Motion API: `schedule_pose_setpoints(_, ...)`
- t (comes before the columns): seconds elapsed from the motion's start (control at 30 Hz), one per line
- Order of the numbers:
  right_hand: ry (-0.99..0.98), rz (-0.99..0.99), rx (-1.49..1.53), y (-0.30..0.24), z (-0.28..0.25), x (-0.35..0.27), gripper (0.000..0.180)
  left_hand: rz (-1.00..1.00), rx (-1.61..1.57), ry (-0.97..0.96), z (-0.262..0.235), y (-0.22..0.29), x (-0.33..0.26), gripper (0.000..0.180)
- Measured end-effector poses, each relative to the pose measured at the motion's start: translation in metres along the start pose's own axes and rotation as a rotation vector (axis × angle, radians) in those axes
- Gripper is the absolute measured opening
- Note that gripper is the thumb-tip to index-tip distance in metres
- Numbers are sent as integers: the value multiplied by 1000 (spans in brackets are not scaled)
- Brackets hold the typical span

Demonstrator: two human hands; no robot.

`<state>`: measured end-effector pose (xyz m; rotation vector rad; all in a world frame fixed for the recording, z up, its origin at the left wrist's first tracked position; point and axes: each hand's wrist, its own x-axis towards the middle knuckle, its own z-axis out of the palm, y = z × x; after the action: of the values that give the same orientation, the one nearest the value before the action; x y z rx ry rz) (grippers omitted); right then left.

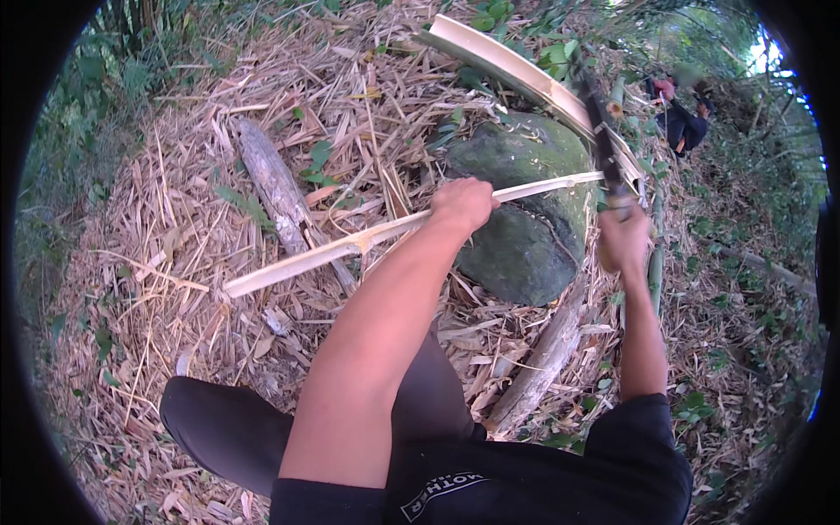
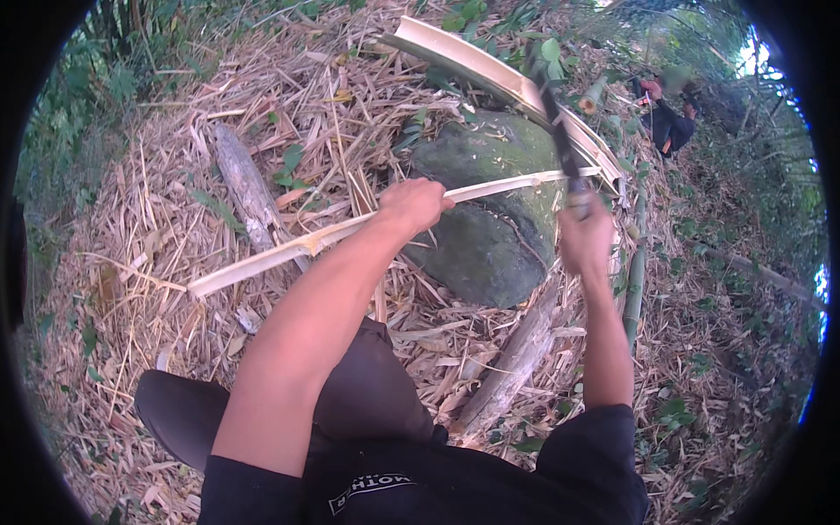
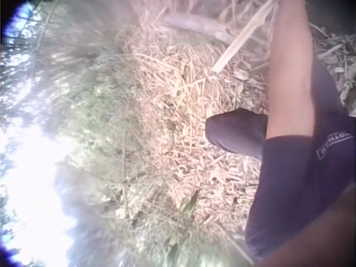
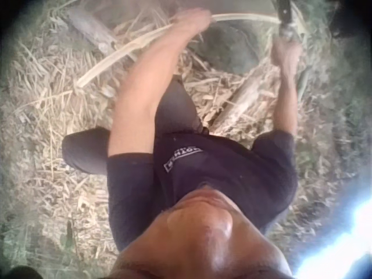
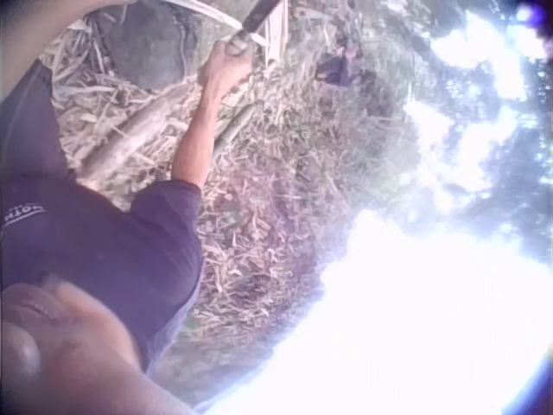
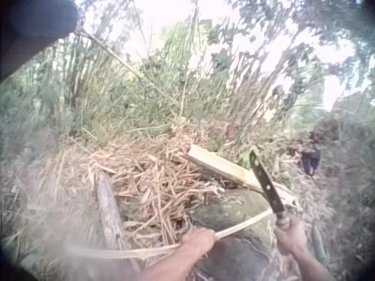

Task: The person sits on the forest floor and uses a machete to split a long bamboo stalk into thin strips. They repeatedly strike the bamboo against a large rock to drive the blade through the material, separating it into multiple flat pieces.

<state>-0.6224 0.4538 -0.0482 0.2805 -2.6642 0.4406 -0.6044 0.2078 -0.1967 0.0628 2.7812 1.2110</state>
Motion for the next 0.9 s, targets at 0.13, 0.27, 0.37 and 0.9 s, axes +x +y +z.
schedule_pose_setpoints(0.13,617,-562,95,-87,-107,61,5,19,-25,-50,1,8,1,37)
schedule_pose_setpoints(0.27,596,-852,366,-99,-129,85,12,-21,-11,-41,-7,5,-1,36)
schedule_pose_setpoints(0.37,453,-406,101,4,-16,41,20,54,1,-43,-3,3,7,38)
schedule_pose_setpoints(0.9,-282,134,-375,55,39,-16,37,60,-246,-329,31,-30,36,55)
